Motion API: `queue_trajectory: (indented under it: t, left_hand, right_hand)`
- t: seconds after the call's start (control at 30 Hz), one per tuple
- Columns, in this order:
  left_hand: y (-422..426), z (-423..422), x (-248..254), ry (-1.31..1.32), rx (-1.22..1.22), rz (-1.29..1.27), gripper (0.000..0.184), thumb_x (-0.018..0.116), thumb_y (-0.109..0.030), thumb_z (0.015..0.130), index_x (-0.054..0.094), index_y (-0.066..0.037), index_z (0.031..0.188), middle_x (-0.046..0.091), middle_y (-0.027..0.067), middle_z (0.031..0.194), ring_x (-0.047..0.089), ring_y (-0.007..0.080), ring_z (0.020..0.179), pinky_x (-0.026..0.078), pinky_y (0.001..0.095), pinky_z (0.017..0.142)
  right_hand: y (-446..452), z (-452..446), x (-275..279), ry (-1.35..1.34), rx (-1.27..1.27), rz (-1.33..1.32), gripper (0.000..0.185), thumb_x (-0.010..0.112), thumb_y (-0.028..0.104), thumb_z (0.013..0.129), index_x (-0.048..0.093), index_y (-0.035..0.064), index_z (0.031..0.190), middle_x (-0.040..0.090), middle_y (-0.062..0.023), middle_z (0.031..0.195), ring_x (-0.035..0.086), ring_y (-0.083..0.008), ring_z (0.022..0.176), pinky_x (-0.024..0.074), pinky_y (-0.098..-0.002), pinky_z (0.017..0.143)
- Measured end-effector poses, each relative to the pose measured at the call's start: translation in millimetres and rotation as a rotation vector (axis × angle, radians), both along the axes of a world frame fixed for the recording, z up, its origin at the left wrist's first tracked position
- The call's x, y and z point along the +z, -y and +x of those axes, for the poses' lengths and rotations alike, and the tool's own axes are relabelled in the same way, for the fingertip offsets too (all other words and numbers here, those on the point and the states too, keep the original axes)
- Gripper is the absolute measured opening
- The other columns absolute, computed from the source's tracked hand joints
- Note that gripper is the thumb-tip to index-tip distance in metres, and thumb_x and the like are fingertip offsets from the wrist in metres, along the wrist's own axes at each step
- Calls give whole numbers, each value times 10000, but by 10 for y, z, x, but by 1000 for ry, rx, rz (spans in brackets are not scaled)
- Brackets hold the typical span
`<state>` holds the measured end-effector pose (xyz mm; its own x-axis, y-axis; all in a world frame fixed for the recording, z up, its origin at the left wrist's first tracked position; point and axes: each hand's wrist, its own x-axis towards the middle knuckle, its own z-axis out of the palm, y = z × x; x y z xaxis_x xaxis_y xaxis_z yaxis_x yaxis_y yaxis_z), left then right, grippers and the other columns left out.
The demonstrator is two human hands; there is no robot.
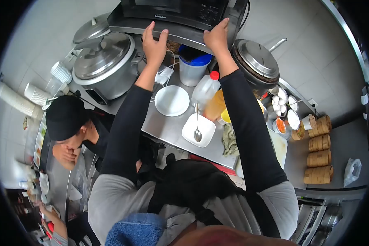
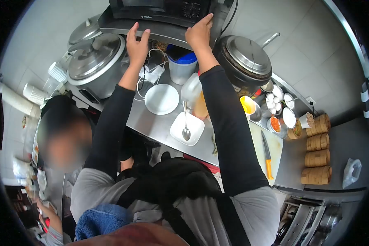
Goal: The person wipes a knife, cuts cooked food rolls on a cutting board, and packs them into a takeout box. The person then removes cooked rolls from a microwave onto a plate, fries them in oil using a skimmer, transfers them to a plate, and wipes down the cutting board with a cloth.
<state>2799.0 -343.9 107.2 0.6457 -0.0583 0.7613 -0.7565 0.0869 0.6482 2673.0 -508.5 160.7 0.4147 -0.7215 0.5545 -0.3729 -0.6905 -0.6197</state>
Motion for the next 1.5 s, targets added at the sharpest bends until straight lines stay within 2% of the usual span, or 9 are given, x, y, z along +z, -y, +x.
queue_trajectory:
  t: [0.33, 0.5, 0.7, 0.8, 0.93, 1.03, 1.1, 1.37, 1.5]
  left_hand:
    - [-636, -113, 175, 79, -43, 26, 502, 735, -178, 866, 577, -32, 1320, 570, 130, 1312, 536, 254, 1226, 407, 396, 1033]
    - [-1406, -197, 47, 39, -13, 57, 627, 711, -145, 898, 423, -23, 1441, 508, 160, 1422, 484, 257, 1321, 340, 385, 1108]
    - [-2064, -99, -80, 120, 5, 68, 534, 542, -217, 972, 453, 0, 1451, 432, 213, 1499, 405, 318, 1399, 264, 405, 1159]
    - [-2196, -85, -75, 65, 102, 84, 498, 499, -253, 998, 495, 12, 1420, 442, 186, 1506, 316, 289, 1457, 194, 390, 1184]
    - [-2134, -698, -1193, -305, -21, -28, 391, 543, -177, 991, 520, 33, 1320, 581, 110, 1170, 546, 171, 1041, 442, 305, 949]
    - [-1827, -1099, -2649, -1328, -378, 300, 531, 703, -253, 930, 525, 61, 1320, 609, 54, 805, 604, 110, 669, 500, 236, 595]
    - [-1669, -1130, -2829, -1108, -267, 424, 529, 742, -267, 887, 569, 92, 1236, 633, 97, 722, 624, 144, 505, 512, 276, 448]
    - [-1225, -936, -2732, -1023, -70, 678, 272, 758, -171, 803, 544, -9, 764, 624, 76, 587, 611, 166, 446, 496, 283, 428]
    - [-1261, -921, -2736, -1206, -209, 414, 198, 696, -111, 799, 556, 4, 881, 664, 122, 744, 700, 201, 658, 584, 336, 565]
  right_hand:
    - [12, -119, 30, -23, 34, -145, 851, 800, 165, 798, 260, -85, 1407, 445, -342, 1308, 512, -455, 1197, 435, -477, 1020]
    - [-886, -532, 319, 250, 426, 50, 501, 771, 189, 856, 540, -8, 1255, 652, -176, 1121, 653, -214, 914, 530, -322, 805]
    - [-654, 524, 500, 108, 647, -303, 335, 717, 225, 890, 601, 16, 1125, 700, -134, 994, 687, -242, 901, 543, -353, 793]
    - [-305, 1282, 752, 31, 646, -649, 449, 703, 224, 846, 535, 25, 1212, 659, -286, 1079, 640, -434, 1015, 509, -485, 863]
    - [-84, 1733, 1278, -746, 378, -659, 517, 660, 388, 892, 593, -16, 1207, 673, -255, 1125, 638, -421, 1061, 521, -460, 859]
    - [380, 2065, 1216, -744, 878, -776, 447, 626, 322, 900, 616, 28, 1238, 684, -221, 1130, 650, -395, 1058, 528, -434, 849]
    - [200, 2029, 1340, -984, 526, -621, 390, 595, 273, 895, 643, 47, 1209, 690, -200, 1134, 655, -383, 1053, 528, -423, 848]
    - [382, 2133, 1257, -1042, 325, -656, 304, 596, 175, 835, 694, 20, 1079, 703, -210, 1067, 679, -374, 989, 540, -441, 817]
    - [543, 2344, 1162, -1026, 342, -661, 383, 628, 152, 785, 688, 41, 1147, 697, -209, 1109, 669, -378, 1028, 535, -443, 860]
